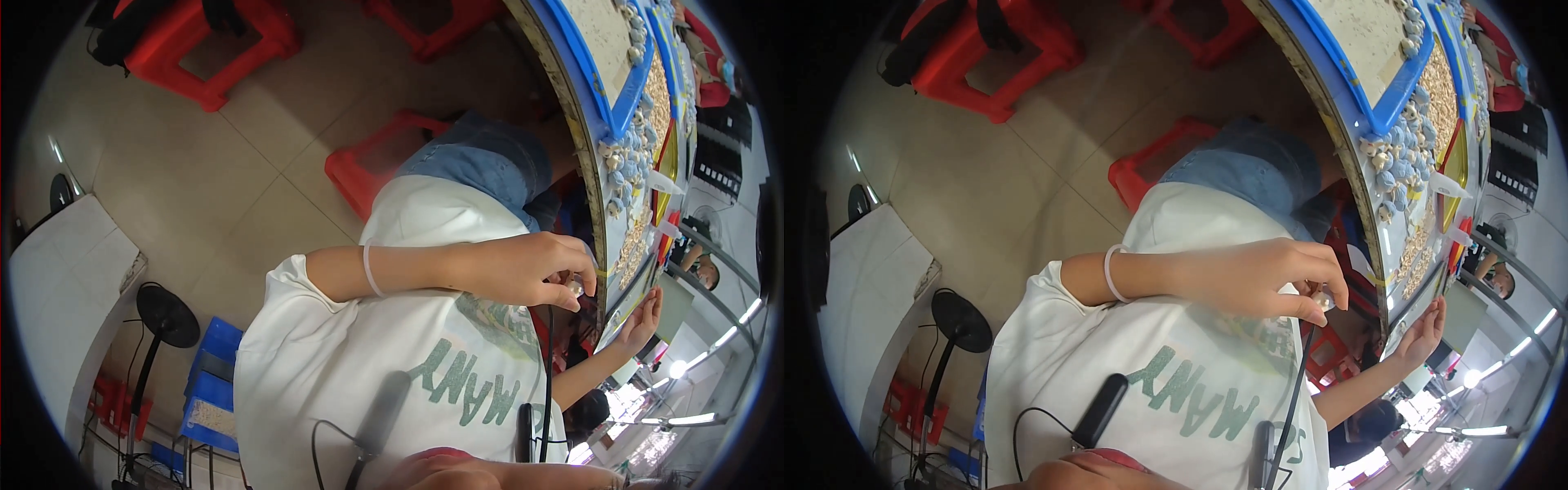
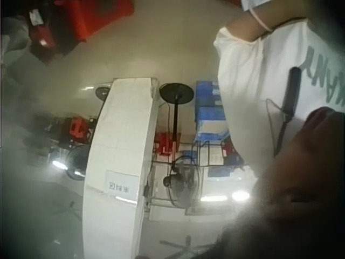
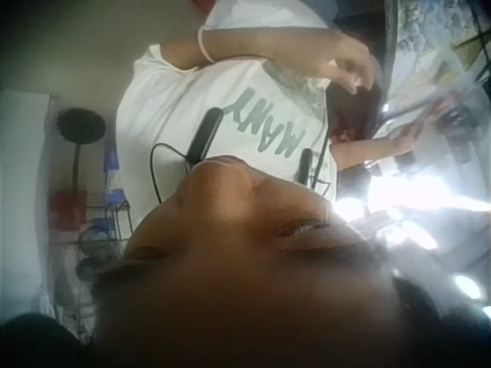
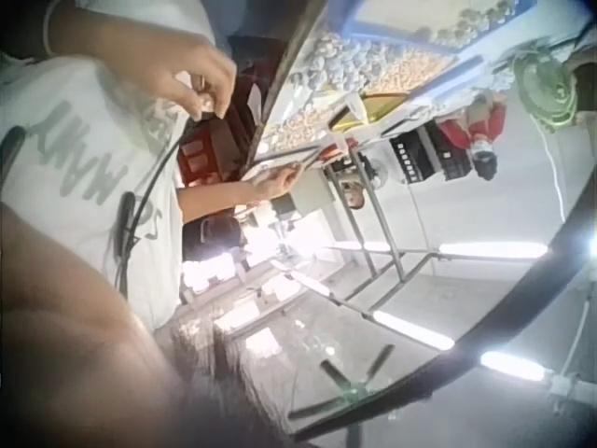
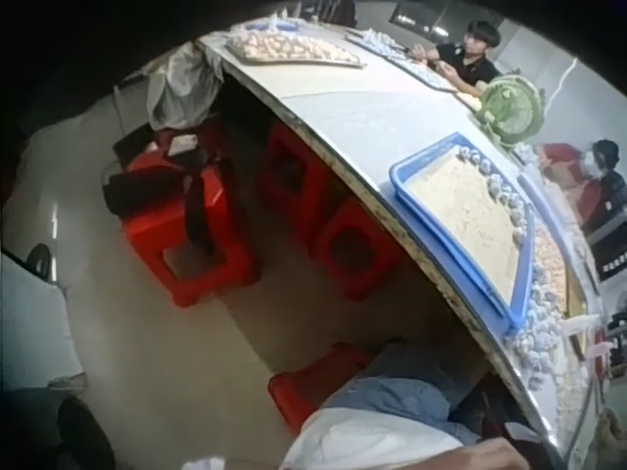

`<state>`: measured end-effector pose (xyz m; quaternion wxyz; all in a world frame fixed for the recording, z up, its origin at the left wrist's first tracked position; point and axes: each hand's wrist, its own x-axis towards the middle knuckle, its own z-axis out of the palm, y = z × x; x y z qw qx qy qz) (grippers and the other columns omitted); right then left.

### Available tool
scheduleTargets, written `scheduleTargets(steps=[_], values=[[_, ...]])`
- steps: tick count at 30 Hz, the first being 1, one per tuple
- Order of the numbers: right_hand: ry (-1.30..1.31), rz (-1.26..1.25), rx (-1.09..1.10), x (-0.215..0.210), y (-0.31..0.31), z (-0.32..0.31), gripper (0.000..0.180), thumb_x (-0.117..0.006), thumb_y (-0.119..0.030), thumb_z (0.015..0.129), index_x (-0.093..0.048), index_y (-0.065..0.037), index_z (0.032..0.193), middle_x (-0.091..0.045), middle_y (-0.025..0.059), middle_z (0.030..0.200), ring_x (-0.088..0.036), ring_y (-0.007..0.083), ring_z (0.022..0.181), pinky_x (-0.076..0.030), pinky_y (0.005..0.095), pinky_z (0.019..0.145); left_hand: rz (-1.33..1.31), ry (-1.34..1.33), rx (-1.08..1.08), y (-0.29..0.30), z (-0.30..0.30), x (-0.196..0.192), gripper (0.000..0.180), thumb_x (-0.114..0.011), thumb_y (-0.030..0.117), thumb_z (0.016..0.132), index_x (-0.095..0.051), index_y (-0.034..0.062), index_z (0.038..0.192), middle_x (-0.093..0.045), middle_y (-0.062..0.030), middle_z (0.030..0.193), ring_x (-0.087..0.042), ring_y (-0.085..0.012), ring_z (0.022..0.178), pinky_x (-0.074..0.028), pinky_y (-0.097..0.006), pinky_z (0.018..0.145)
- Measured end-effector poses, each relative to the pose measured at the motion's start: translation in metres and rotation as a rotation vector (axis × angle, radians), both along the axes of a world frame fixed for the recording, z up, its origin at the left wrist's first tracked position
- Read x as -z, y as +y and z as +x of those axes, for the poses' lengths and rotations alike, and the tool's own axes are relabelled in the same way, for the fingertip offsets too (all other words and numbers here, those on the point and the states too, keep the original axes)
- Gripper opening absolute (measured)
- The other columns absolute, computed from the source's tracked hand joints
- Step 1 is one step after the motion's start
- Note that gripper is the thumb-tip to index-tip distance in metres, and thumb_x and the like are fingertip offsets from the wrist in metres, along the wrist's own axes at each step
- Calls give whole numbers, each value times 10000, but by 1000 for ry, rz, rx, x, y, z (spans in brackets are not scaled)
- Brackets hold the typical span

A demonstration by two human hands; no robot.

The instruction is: The person dispenses glue from a bottle into a small dish, then assembles figurine heads by picking up small accessory pieces, dipping them into the glue, and attaching them to the figurine heads by hand.

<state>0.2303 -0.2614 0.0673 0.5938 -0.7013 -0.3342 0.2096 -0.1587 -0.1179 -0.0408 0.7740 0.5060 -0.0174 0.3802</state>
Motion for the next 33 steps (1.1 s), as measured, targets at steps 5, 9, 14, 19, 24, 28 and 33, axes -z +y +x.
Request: scheduleTargets(steps=[5, 9, 14, 19, 24, 28, 33], values=[[180, 55, -83, -3, 1, -12, 254, -472, 21, 852, -461, 93, 1094, -502, 186, 1140, -512, 191, 1049, -393, 259, 958, -5, 5, 38, 1, -12, 5, 213, -586, 136, 793, -562, -10, 946, -509, -81, 910, -513, -154, 791, -423, -266, 724], [156, 51, -98, -2, 5, -9, 240, -482, 18, 848, -471, 92, 1076, -506, 190, 1133, -513, 197, 1046, -396, 261, 952, -13, -6, 9, 0, -18, 8, 207, -594, 132, 785, -569, -7, 936, -518, -83, 904, -523, -157, 788, -434, -270, 727], [39, 3, -114, -2, 8, -18, 231, -515, -55, 855, -487, 71, 1047, -524, 170, 1092, -516, 199, 1019, -396, 261, 937, -13, -66, -61, -2, -20, 13, 191, -609, 111, 764, -579, 2, 917, -531, -93, 908, -543, -168, 775, -456, -280, 735], [44, -1, -143, 2, 15, -37, 283, -510, -82, 862, -467, 58, 1105, -536, 138, 1032, -531, 166, 957, -424, 232, 893, 40, -55, -94, -5, -22, 12, 188, -605, 111, 769, -564, 9, 922, -528, -88, 915, -540, -168, 799, -458, -275, 735], [255, 70, -469, 4, 11, -20, 339, -488, -85, 873, -430, 63, 1172, -525, 158, 1097, -545, 168, 976, -481, 196, 817, 46, -75, -106, -10, -20, 15, 191, -595, 118, 781, -553, 2, 926, -530, -80, 930, -539, -164, 803, -473, -273, 737], [125, 102, -200, 8, 17, -52, 306, -498, -74, 865, -458, 40, 1147, -537, 161, 1074, -560, 153, 931, -491, 201, 799, 59, -55, -92, -12, -23, 14, 197, -587, 129, 788, -552, -2, 931, -537, -90, 955, -542, -164, 822, -471, -281, 757], [45, 86, -258, 11, 15, -55, 262, -512, -49, 854, -483, 41, 1098, -537, 114, 1006, -551, 125, 850, -477, 191, 770, 24, -46, -77, -10, -26, 15, 212, -588, 136, 789, -560, 0, 948, -539, -93, 952, -542, -166, 815, -463, -278, 761]])
